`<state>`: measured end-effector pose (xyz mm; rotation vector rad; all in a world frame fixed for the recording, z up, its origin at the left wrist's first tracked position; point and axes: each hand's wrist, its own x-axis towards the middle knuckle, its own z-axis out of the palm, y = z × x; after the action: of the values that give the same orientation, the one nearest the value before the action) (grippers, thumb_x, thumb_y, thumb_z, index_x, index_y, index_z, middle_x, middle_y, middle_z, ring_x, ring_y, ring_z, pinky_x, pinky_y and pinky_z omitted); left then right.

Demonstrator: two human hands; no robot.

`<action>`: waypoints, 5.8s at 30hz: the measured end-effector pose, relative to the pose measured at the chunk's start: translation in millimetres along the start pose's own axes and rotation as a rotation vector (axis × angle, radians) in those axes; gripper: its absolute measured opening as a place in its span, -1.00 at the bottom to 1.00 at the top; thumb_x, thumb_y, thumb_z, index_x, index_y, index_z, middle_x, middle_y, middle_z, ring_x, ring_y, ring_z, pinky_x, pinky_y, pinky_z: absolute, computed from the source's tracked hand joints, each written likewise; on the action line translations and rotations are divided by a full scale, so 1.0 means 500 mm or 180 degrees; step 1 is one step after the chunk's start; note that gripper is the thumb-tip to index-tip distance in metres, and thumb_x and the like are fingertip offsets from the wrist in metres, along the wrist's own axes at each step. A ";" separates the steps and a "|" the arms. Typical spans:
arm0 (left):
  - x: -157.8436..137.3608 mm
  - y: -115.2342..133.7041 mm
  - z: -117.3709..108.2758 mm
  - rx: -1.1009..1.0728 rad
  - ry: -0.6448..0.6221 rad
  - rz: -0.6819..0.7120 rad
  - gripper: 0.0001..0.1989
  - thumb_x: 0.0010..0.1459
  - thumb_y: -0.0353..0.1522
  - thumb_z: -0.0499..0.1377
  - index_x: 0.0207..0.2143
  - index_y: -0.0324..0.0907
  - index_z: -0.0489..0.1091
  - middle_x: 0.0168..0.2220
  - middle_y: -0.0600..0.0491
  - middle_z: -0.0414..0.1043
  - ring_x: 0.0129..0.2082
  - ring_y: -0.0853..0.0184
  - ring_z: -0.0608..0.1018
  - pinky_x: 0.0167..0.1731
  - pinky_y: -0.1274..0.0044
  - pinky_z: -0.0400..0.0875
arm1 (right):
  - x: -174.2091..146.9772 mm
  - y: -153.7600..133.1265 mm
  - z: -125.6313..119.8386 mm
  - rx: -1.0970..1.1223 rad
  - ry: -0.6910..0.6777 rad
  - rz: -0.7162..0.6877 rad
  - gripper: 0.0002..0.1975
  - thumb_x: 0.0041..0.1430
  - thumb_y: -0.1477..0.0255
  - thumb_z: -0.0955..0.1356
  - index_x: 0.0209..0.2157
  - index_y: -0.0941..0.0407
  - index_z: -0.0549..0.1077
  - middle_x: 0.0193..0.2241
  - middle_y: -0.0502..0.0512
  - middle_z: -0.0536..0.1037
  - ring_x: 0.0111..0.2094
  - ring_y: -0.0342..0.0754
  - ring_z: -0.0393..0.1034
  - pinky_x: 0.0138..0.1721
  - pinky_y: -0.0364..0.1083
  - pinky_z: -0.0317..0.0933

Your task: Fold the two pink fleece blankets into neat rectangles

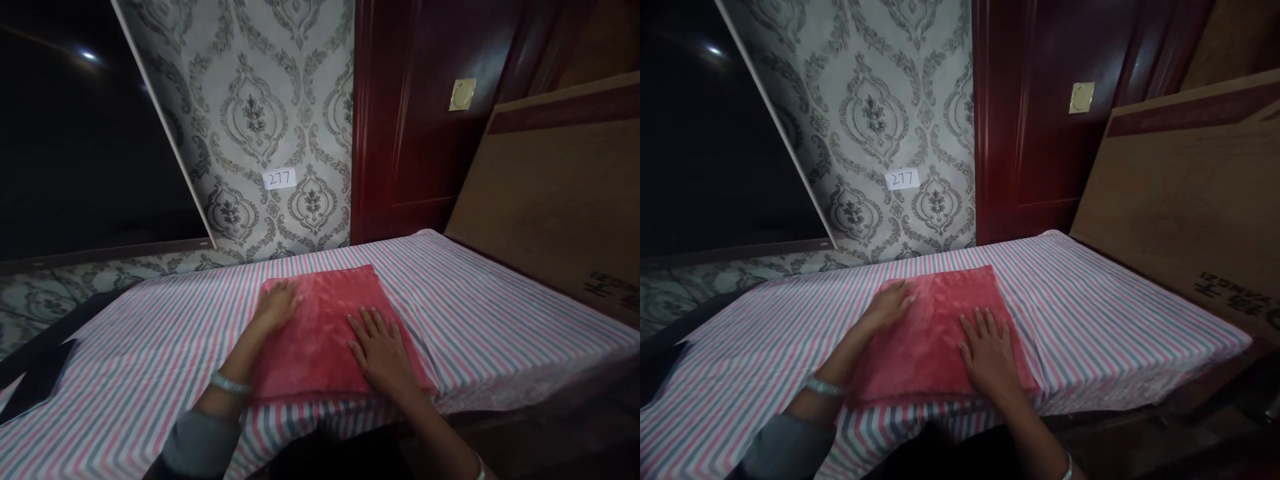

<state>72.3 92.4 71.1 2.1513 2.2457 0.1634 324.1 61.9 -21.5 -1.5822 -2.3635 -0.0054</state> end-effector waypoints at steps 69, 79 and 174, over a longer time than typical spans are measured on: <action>-0.125 0.075 0.090 -0.0102 0.0048 0.0664 -0.32 0.33 -0.01 0.00 0.43 0.01 0.02 0.47 -0.07 -0.08 0.45 -0.14 -0.06 0.32 -0.12 -0.17 | 0.073 0.004 -0.046 0.0131 -0.0131 -0.0233 -0.40 0.43 0.09 0.18 0.41 -0.06 0.13 0.42 0.15 0.05 0.41 0.27 -0.10 0.33 0.32 -0.14; -0.158 0.080 0.148 0.0058 0.0431 0.0463 -0.38 0.34 -0.06 0.02 0.39 0.04 0.12 0.44 -0.06 0.03 0.43 -0.13 0.02 0.29 -0.14 -0.06 | 0.030 -0.001 -0.002 0.0191 -0.0001 -0.0216 -0.45 0.43 0.10 0.19 0.36 -0.04 0.24 0.40 0.14 0.12 0.40 0.28 -0.07 0.35 0.33 -0.20; 0.074 -0.098 -0.074 -0.1616 0.1069 -0.0392 -0.54 0.13 -0.29 0.21 0.09 -0.25 0.42 0.24 -0.23 0.38 0.29 0.08 0.38 0.26 0.29 0.24 | 0.316 0.063 -0.135 0.2058 0.0393 0.0314 -0.56 0.34 0.31 0.22 0.13 0.18 0.47 0.15 0.29 0.48 0.18 0.10 0.34 0.21 0.06 0.17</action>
<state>18.4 125.1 105.1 1.8115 2.1596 1.0332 313.7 206.0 77.0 -1.3188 -1.9079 0.5991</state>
